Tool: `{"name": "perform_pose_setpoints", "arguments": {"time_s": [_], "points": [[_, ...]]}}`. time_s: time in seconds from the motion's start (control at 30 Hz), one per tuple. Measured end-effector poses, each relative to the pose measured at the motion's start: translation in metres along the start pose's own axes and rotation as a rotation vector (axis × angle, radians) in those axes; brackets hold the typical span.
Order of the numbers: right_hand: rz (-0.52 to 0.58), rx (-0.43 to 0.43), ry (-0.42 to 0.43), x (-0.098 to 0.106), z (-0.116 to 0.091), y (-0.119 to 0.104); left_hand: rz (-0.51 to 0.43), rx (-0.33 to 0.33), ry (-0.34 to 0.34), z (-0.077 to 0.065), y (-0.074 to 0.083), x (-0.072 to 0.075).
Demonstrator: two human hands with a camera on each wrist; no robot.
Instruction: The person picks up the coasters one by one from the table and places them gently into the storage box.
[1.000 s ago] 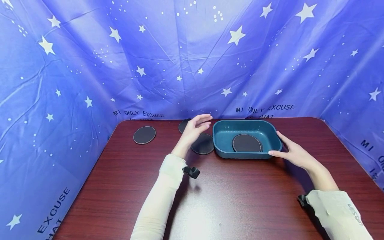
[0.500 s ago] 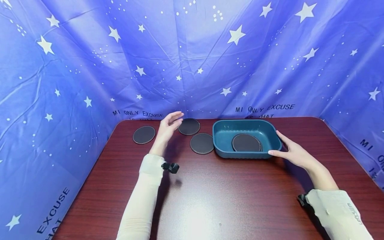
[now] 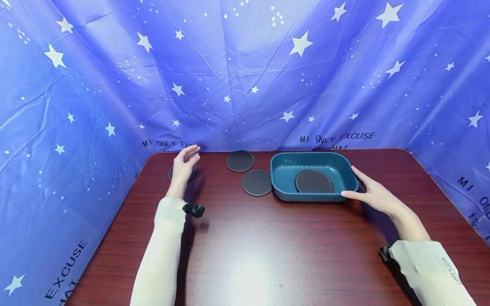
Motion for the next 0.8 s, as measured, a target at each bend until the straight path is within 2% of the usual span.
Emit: {"name": "perform_pose_setpoints", "arguments": {"time_s": [0.17,0.3,0.6,0.7,0.8], "points": [[0.003,0.0,0.002,0.0,0.0,0.001,0.016,0.007,0.094,0.003,-0.011,0.02],[0.0,0.007,0.008,0.0,0.0,0.001,0.036,-0.011,0.158,0.004,-0.015,0.033],[0.002,0.009,0.01,-0.001,0.0,0.001,0.141,-0.016,0.249,0.003,-0.03,0.061],[-0.002,0.003,0.008,-0.001,0.0,0.0,0.188,0.01,0.267,0.0,-0.038,0.069],[-0.004,-0.001,0.009,0.0,-0.001,-0.001,0.225,0.074,0.274,-0.003,-0.046,0.074]]}}
Point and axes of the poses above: each hand's wrist, its own z-axis towards the middle knuckle, its own x-axis out of the back of the hand, y = z × x, the point moved 3 cm from there along z, towards the middle knuckle, and after that the axes turned 2 degrees about y, right-handed, at the moved point
